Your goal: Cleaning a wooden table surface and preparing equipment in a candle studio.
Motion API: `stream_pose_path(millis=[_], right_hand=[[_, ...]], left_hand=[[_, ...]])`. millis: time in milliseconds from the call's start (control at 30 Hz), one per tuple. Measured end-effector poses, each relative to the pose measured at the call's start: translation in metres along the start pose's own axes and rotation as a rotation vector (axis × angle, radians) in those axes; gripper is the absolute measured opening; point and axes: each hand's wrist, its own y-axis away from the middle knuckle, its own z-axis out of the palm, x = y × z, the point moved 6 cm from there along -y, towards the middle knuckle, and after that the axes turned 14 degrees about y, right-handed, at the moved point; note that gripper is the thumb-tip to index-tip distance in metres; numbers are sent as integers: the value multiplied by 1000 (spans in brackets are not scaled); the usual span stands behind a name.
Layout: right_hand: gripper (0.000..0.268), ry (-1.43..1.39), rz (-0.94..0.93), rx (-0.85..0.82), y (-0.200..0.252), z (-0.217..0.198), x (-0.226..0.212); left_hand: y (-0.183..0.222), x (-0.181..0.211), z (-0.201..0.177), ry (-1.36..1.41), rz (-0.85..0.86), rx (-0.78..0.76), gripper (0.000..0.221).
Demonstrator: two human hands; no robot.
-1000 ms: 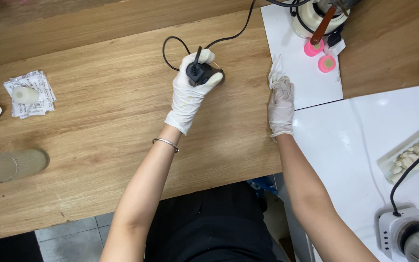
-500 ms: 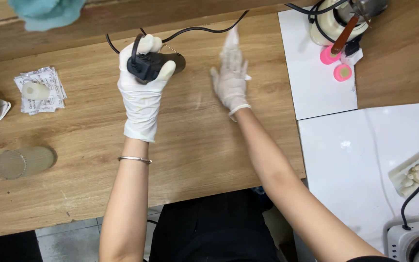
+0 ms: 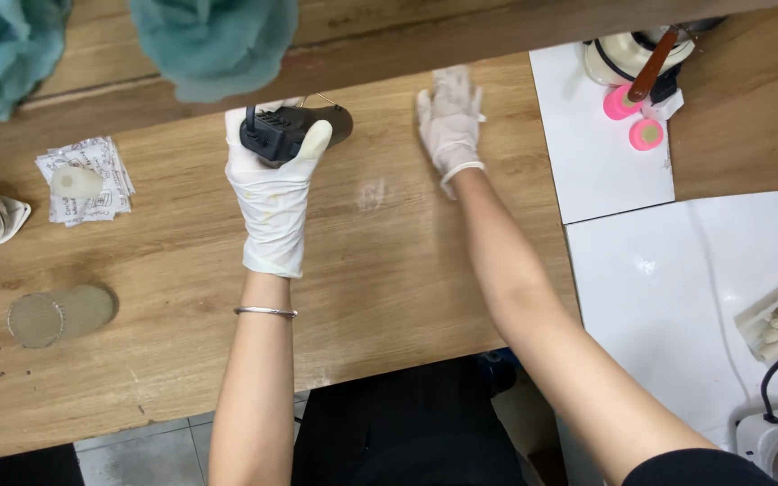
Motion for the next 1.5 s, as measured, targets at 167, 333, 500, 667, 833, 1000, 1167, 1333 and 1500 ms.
stream_pose_path(millis=[167,333,500,667,833,1000,1167,1333,1500], right_hand=[[59,-16,-402,-197,47,-26,-91],[60,127,-399,-228,27,-59,-40],[63,89,-109,-91,-3,-22,-11],[71,83,-486,-182,89,-45,-54],[81,83,-356,-237,115,-136,-9],[63,188,-38,-93,100,-33,126],[66,27,15,47,143,-19,175],[58,16,68,48,156,-21,180],[55,41,77,74,155,-26,175]], left_hand=[[1,10,5,5,23,-56,46],[1,19,4,-6,57,-76,47],[4,10,-3,61,72,-39,48],[6,5,9,99,86,-74,51],[9,-3,30,153,24,-101,52],[21,-27,39,276,-55,-93,52],[31,-37,35,238,-39,-112,51],[37,-39,37,221,-59,-112,51],[43,-42,38,196,-49,-109,50]])
